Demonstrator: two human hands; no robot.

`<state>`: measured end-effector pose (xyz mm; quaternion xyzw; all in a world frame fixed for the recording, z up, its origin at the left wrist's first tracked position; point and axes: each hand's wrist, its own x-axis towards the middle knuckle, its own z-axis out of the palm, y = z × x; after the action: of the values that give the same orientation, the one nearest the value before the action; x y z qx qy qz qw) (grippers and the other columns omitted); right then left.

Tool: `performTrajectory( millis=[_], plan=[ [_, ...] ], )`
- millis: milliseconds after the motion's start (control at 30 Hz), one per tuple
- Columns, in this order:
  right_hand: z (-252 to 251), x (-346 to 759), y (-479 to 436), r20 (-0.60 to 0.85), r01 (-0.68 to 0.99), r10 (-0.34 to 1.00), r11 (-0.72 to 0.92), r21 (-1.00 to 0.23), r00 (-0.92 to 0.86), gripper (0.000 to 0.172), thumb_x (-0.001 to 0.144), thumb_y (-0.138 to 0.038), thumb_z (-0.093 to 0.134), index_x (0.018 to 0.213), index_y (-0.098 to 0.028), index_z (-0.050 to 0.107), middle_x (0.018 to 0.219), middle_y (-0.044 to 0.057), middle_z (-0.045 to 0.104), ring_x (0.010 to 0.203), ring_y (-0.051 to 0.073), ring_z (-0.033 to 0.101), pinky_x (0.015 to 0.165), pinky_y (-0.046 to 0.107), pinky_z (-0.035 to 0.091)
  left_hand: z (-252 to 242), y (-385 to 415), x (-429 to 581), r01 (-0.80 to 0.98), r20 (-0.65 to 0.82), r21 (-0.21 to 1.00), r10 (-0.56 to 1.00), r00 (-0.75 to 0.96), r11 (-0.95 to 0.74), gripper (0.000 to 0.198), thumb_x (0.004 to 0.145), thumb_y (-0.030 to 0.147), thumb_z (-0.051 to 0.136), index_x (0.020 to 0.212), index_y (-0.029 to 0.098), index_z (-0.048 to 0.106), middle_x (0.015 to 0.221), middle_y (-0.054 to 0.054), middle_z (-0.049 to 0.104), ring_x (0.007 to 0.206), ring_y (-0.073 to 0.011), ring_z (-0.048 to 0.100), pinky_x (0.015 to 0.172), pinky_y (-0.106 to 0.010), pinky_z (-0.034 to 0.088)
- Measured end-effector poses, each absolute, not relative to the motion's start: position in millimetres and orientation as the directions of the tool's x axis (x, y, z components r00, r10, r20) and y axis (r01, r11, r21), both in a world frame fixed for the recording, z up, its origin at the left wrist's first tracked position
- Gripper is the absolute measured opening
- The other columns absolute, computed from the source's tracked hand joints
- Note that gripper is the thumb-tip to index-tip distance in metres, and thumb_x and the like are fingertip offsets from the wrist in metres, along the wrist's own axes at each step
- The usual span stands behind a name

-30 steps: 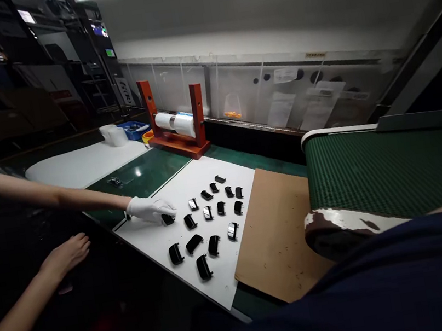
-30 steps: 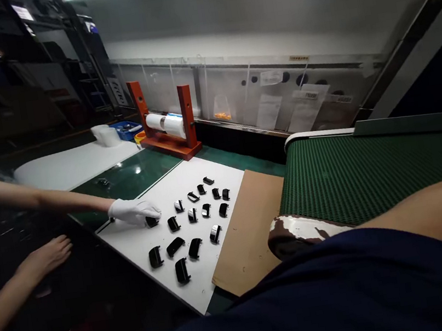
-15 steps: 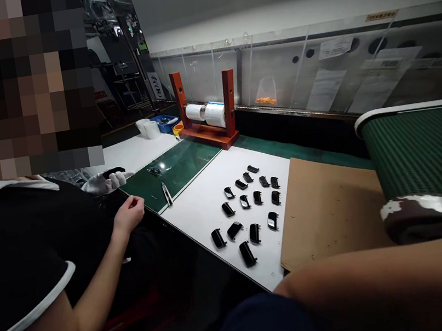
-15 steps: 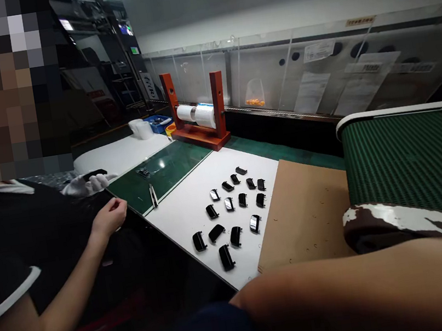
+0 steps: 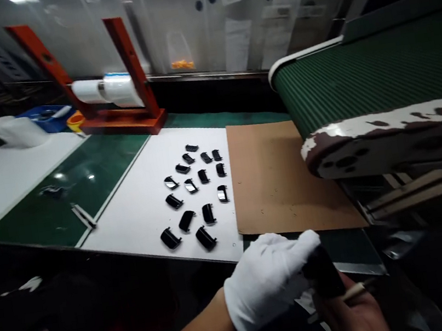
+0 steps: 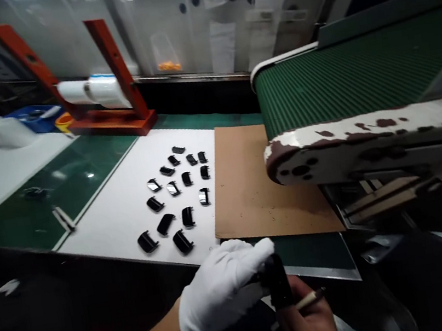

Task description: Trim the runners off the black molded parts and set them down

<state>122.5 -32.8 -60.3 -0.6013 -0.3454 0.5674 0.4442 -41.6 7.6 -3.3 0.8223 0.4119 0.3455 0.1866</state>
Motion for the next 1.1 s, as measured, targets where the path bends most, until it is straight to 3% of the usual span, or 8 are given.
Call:
performTrajectory(
  millis=[200, 467, 533, 633, 733, 800, 900, 1100],
  plan=[
    [-68, 127, -19, -0.398, -0.406, 0.917, -0.357, -0.841, 0.018, 0.035, 0.057, -0.031, 0.088, 0.089, -0.023, 0.076, 0.062, -0.001, 0.064, 0.056, 0.012, 0.054, 0.051, 0.019, 0.046, 3, 24, -47, 0.511, 0.32, 0.57, 0.746, 0.584, -0.644, 0.025, 0.096, 0.017, 0.041, 0.121, 0.017, 0.044, 0.091, -0.003, 0.07, 0.081, -0.0174, 0.066, 0.084, -0.032, 0.05],
    [-60, 132, -15, -0.397, -0.524, 0.917, -0.321, -0.789, 0.035, 0.022, 0.056, -0.03, 0.088, 0.062, -0.021, 0.069, 0.042, -0.007, 0.046, 0.039, 0.004, 0.031, 0.042, 0.018, 0.038, 23, 40, -34, 0.496, 0.173, 0.54, 0.666, 0.726, -0.681, 0.015, 0.095, 0.019, 0.046, 0.108, 0.016, 0.054, 0.089, -0.004, 0.067, 0.075, -0.0176, 0.062, 0.078, -0.029, 0.05],
    [-59, 132, -13, -0.408, -0.577, 0.911, -0.304, -0.758, 0.056, 0.022, 0.057, -0.034, 0.088, 0.064, -0.023, 0.07, 0.047, -0.006, 0.055, 0.036, 0.001, 0.025, 0.038, 0.016, 0.032, 21, 39, -50, 0.468, 0.234, 0.558, 0.672, 0.703, -0.685, 0.022, 0.096, 0.019, 0.047, 0.117, 0.019, 0.053, 0.094, -0.004, 0.068, 0.083, -0.0189, 0.065, 0.084, -0.031, 0.051],
    [-60, 131, -10, -0.449, -0.642, 0.892, -0.31, -0.701, 0.06, 0.02, 0.058, -0.036, 0.088, 0.068, -0.026, 0.073, 0.068, 0.0, 0.071, 0.035, -0.003, 0.015, 0.034, 0.014, 0.025, 6, 34, -76, 0.472, 0.315, 0.691, 0.816, 0.485, -0.547, 0.049, 0.092, 0.031, 0.06, 0.137, 0.032, 0.04, 0.113, -0.003, 0.067, 0.104, -0.0201, 0.064, 0.095, -0.034, 0.049],
    [-60, 130, -9, -0.489, -0.682, 0.871, -0.33, -0.652, 0.046, 0.022, 0.054, -0.036, 0.089, 0.067, -0.026, 0.074, 0.069, 0.001, 0.073, 0.035, -0.004, 0.011, 0.034, 0.013, 0.026, -15, 26, -84, 0.436, 0.184, 0.839, 0.923, 0.338, -0.327, 0.098, 0.069, 0.044, 0.081, 0.147, 0.036, 0.022, 0.137, -0.007, 0.053, 0.124, -0.0279, 0.054, 0.105, -0.044, 0.044],
    [-60, 128, -9, -0.508, -0.697, 0.861, -0.348, -0.627, 0.028, 0.025, 0.053, -0.037, 0.09, 0.069, -0.025, 0.075, 0.068, 0.001, 0.073, 0.035, -0.004, 0.009, 0.034, 0.012, 0.026, -29, 21, -75, 0.364, 0.102, 0.903, 0.935, 0.338, -0.23, 0.116, 0.058, 0.043, 0.088, 0.149, 0.037, 0.015, 0.144, -0.009, 0.047, 0.125, -0.0305, 0.052, 0.106, -0.048, 0.043],
    [-60, 124, -11, -0.522, -0.708, 0.853, -0.377, -0.597, -0.015, 0.026, 0.056, -0.038, 0.089, 0.073, -0.024, 0.074, 0.067, -0.001, 0.07, 0.035, -0.004, 0.01, 0.032, 0.012, 0.025, -43, 14, -55, 0.242, 0.093, 0.955, 0.946, 0.31, -0.173, 0.124, 0.054, 0.036, 0.091, 0.149, 0.038, 0.012, 0.143, -0.008, 0.048, 0.124, -0.029, 0.053, 0.106, -0.046, 0.044],
    [-68, 123, -17, -0.514, -0.706, 0.853, -0.42, -0.57, -0.092, 0.022, 0.064, -0.036, 0.085, 0.077, -0.024, 0.072, 0.077, 0.001, 0.069, 0.035, -0.002, 0.019, 0.034, 0.014, 0.032, -52, 11, -41, 0.103, 0.115, 0.983, 0.954, 0.277, -0.149, 0.114, 0.062, 0.031, 0.088, 0.15, 0.032, 0.015, 0.132, -0.009, 0.058, 0.122, -0.0272, 0.056, 0.103, -0.042, 0.047]
  ],
)
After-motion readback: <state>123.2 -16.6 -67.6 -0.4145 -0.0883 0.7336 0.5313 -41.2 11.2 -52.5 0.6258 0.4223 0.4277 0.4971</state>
